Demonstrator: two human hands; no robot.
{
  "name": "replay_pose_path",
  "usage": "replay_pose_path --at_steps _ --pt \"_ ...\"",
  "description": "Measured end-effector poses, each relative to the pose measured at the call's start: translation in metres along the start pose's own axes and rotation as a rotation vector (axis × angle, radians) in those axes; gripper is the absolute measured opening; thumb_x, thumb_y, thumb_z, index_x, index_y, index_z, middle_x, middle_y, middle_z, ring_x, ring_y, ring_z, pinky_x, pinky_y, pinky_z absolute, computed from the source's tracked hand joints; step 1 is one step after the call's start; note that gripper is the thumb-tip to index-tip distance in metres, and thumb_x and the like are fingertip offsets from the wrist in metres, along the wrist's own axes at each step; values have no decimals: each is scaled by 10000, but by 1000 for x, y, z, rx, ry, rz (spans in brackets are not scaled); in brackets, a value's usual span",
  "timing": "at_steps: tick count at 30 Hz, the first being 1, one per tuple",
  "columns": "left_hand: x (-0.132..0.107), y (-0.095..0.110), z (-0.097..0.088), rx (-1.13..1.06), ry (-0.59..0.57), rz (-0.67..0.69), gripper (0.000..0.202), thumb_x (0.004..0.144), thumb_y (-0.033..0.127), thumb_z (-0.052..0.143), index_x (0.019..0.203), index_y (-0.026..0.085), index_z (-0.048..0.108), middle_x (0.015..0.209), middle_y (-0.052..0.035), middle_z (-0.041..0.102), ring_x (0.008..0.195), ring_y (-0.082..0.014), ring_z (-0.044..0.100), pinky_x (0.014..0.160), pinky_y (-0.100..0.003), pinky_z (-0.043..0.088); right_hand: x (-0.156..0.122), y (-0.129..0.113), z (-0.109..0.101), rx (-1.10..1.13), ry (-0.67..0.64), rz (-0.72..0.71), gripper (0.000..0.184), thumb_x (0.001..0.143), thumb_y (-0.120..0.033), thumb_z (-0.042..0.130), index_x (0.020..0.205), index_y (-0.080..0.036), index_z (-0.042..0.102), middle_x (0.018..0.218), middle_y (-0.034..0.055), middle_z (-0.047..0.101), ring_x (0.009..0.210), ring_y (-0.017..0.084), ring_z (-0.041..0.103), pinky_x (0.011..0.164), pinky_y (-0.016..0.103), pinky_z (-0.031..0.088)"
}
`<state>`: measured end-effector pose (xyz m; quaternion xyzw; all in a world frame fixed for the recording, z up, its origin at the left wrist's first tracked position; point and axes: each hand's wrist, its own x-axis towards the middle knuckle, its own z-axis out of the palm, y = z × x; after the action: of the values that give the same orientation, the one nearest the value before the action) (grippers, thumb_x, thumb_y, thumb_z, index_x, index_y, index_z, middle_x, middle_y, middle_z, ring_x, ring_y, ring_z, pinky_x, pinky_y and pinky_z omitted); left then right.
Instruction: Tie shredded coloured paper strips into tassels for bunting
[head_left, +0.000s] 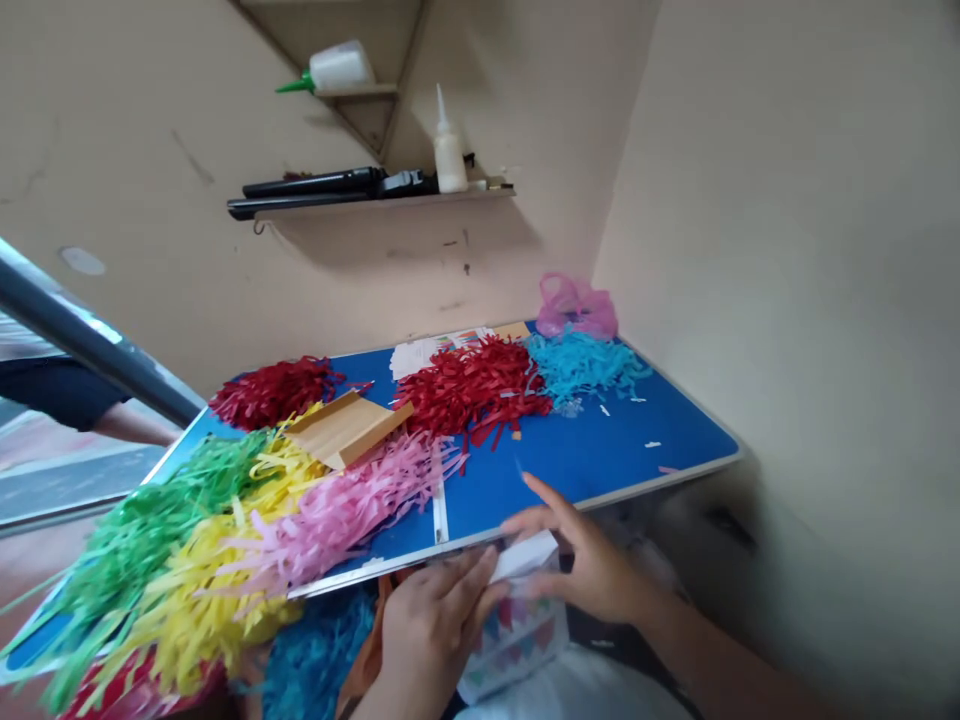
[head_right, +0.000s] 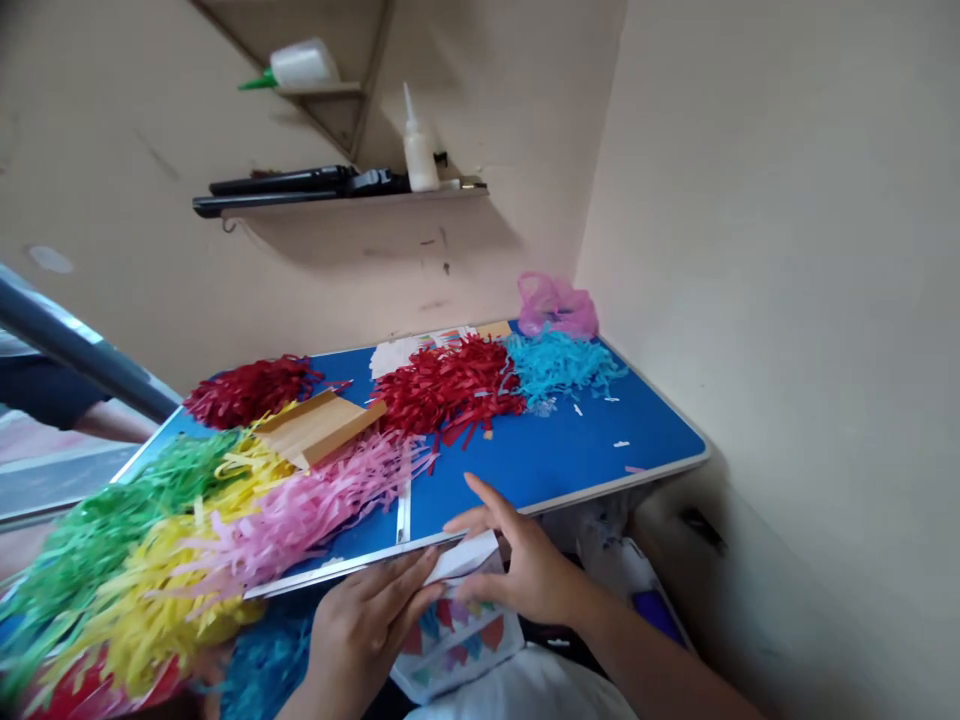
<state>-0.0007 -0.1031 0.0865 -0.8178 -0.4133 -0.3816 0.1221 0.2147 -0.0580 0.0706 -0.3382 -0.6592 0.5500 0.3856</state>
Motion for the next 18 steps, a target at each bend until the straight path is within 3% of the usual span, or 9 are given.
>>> replay_pose_path --at_steps 4,8,12,15,18 --pt "3 9 -15 18 -74 136 261 968 315 499 1090 151 661 910 -48 784 725 -115 734 646 -171 559 -13 -2 1 -31 9 -63 927 710 -335 832 1485 -298 325 938 53 770 848 221 723 779 336 551" --pt "16 16 -27 40 -102 284 261 975 302 488 1102 144 653 890 -37 784 700 -104 729 650 -162 563 -20 -20 -10 -95 18 -292 904 716 -350 830 1476 -313 342 947 45 777 851 220 738 793 322 559" --pt "27 26 -8 56 -56 292 296 954 240 532 1229 165 614 1036 -59 765 884 -146 732 767 -210 568 -18 -32 -41 -232 78 -490 910 752 -312 812 1496 -327 289 951 27 775 889 202 718 869 332 521" --pt "25 34 19 84 -20 241 407 962 222 513 1369 206 512 1040 -43 765 829 -151 739 709 -228 574 -24 -33 -62 -220 264 -475 870 663 -412 859 1422 -308 447 1150 67 697 1098 240 619 989 374 442" --pt "20 36 35 147 -16 165 506 959 235 523 1450 265 401 1071 -36 757 805 -152 740 661 -233 568 -45 -30 -55 24 580 -521 522 666 -448 847 1137 -287 691 1234 71 610 1200 263 516 1053 389 362"
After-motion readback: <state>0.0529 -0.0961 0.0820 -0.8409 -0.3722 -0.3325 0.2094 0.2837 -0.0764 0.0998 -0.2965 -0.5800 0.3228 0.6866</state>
